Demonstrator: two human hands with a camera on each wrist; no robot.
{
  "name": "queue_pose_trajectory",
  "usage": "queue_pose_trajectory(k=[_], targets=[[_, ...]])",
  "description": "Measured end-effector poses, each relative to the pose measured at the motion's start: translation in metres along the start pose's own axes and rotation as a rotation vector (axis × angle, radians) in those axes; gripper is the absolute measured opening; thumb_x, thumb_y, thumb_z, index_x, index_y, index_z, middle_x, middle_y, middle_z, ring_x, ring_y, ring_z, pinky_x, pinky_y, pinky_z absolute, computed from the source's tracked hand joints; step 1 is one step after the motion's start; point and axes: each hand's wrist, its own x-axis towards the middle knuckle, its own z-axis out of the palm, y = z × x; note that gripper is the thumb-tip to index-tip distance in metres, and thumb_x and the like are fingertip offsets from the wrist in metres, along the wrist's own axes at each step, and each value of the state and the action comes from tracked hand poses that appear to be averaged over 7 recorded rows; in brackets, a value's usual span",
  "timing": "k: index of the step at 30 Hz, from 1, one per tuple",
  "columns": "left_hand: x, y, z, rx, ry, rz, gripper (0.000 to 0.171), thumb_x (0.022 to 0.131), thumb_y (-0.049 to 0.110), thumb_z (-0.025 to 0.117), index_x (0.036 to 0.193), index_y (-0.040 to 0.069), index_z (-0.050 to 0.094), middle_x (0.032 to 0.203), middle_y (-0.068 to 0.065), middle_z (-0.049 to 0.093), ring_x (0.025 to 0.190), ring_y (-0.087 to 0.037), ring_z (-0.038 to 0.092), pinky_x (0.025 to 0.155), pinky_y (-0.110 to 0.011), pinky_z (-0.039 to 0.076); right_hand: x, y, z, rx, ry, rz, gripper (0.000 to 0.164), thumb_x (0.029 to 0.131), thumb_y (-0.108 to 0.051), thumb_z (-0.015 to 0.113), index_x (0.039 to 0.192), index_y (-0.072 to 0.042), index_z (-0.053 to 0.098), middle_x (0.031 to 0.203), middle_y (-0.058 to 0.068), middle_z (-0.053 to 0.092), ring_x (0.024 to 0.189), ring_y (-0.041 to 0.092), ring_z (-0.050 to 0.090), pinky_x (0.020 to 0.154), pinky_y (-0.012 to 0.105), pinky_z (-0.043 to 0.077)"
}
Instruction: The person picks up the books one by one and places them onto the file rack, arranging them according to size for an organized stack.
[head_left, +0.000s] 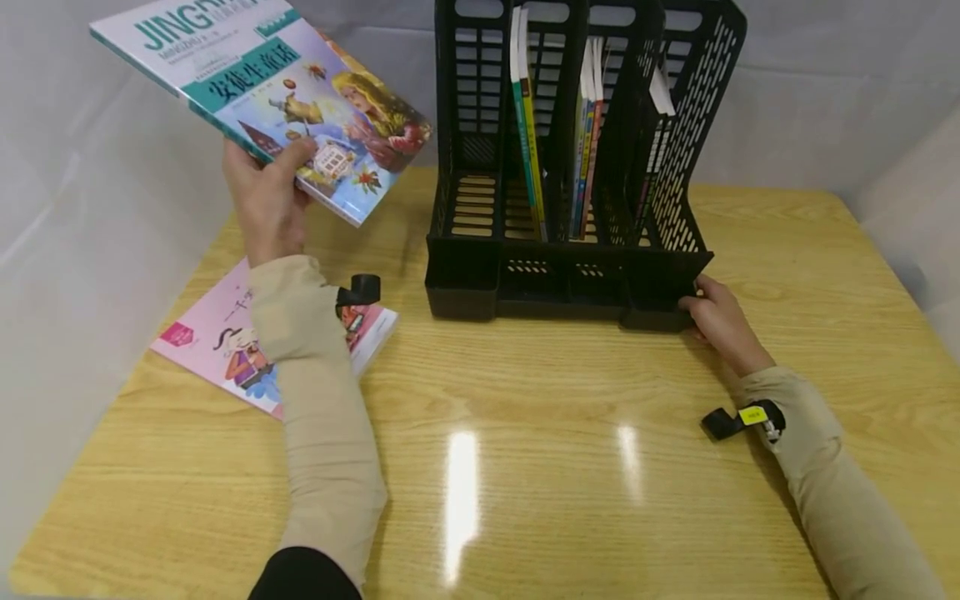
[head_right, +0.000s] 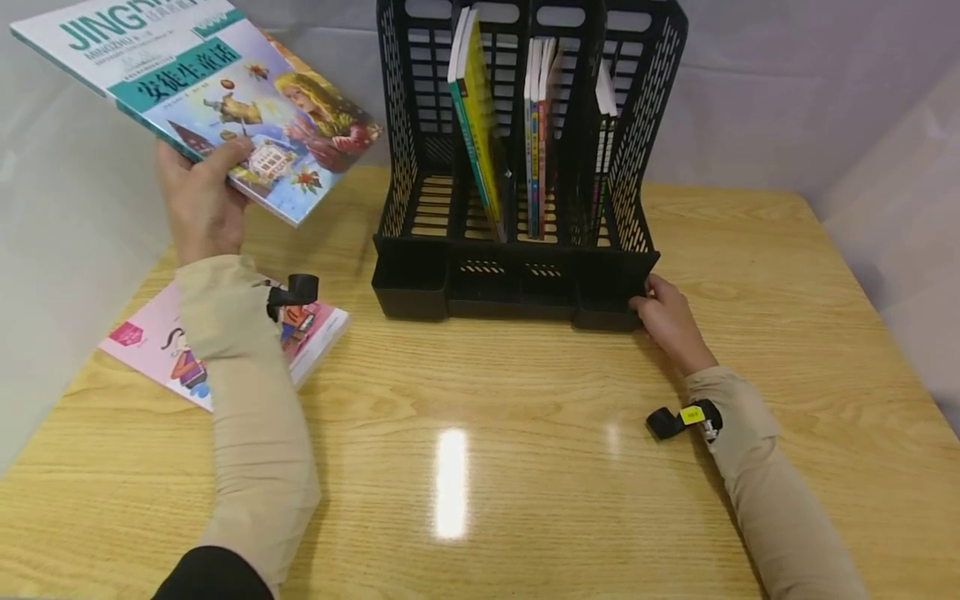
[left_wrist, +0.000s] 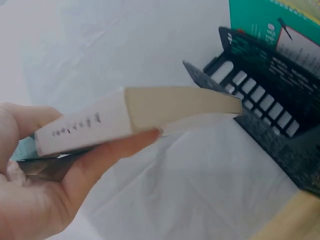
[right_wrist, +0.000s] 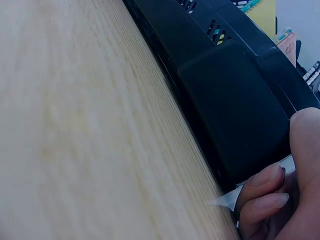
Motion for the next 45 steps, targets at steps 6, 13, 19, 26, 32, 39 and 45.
queue_pose_trajectory(k=[6,13,19,26,32,39,45], targets=[[-0.005,-0.004,0.015,0.089,-0.05,0.01,0.066,0.078,-0.016,0.064,0.134,0.016,0.05,0.126,-0.016,0.059,0.11,-0.035,0.061,0.075,-0.04,0.057,0.0,0.0,0.0,-0.007,-0.005,0.0,0.04,0.097,-0.012,0.039,0.133,0.005,0.039,0.096,0.02,0.051,0.045,0.013,0.043,0.045,0.028,0.04],[-0.01,-0.011,0.029,0.209,-0.12,0.011,0.062,0.081,-0.012,0.064,0.134,0.016,0.049,0.124,-0.017,0.061,0.105,-0.034,0.064,0.072,-0.038,0.057,0.0,0.0,0.0,-0.02,0.005,-0.01,0.038,0.096,-0.011,0.04,0.131,0.006,0.04,0.082,0.013,0.051,0.045,0.013,0.043,0.044,0.028,0.04],[-0.013,-0.014,0.037,0.295,-0.19,0.103,0.061,0.081,-0.012,0.064,0.135,0.01,0.047,0.123,-0.018,0.06,0.105,-0.034,0.063,0.073,-0.036,0.057,0.0,0.0,0.0,-0.011,0.005,-0.003,0.039,0.096,-0.011,0.04,0.131,0.005,0.04,0.088,0.015,0.052,0.046,0.013,0.044,0.045,0.028,0.04],[-0.014,-0.02,0.046,0.351,-0.269,0.197,0.062,0.081,-0.01,0.063,0.137,0.005,0.042,0.127,-0.016,0.057,0.112,-0.032,0.059,0.087,-0.036,0.053,0.0,0.001,0.001,-0.009,0.005,0.0,0.038,0.097,-0.012,0.039,0.13,0.005,0.04,0.096,0.019,0.051,0.046,0.012,0.044,0.045,0.028,0.04],[-0.011,-0.029,0.052,0.45,-0.34,0.248,0.059,0.081,-0.009,0.063,0.136,0.001,0.045,0.127,-0.018,0.057,0.112,-0.031,0.059,0.092,-0.036,0.051,0.0,0.001,0.002,-0.006,0.001,0.01,0.04,0.097,-0.012,0.038,0.133,0.005,0.038,0.098,0.019,0.05,0.046,0.012,0.043,0.045,0.028,0.04],[-0.004,-0.045,0.06,0.66,-0.358,0.302,0.055,0.084,-0.003,0.063,0.136,0.002,0.046,0.128,-0.014,0.059,0.109,-0.023,0.059,0.092,-0.032,0.05,0.001,0.002,0.002,-0.008,0.004,0.014,0.037,0.096,-0.012,0.039,0.13,0.005,0.04,0.096,0.019,0.049,0.047,0.013,0.043,0.046,0.028,0.04],[-0.002,-0.06,0.066,0.756,-0.357,0.365,0.051,0.083,-0.002,0.062,0.132,0.001,0.05,0.126,-0.012,0.061,0.106,-0.018,0.06,0.09,-0.03,0.05,0.003,0.002,0.0,-0.013,0.009,0.005,0.037,0.097,-0.012,0.039,0.13,0.005,0.041,0.098,0.019,0.05,0.046,0.012,0.043,0.046,0.028,0.04]])
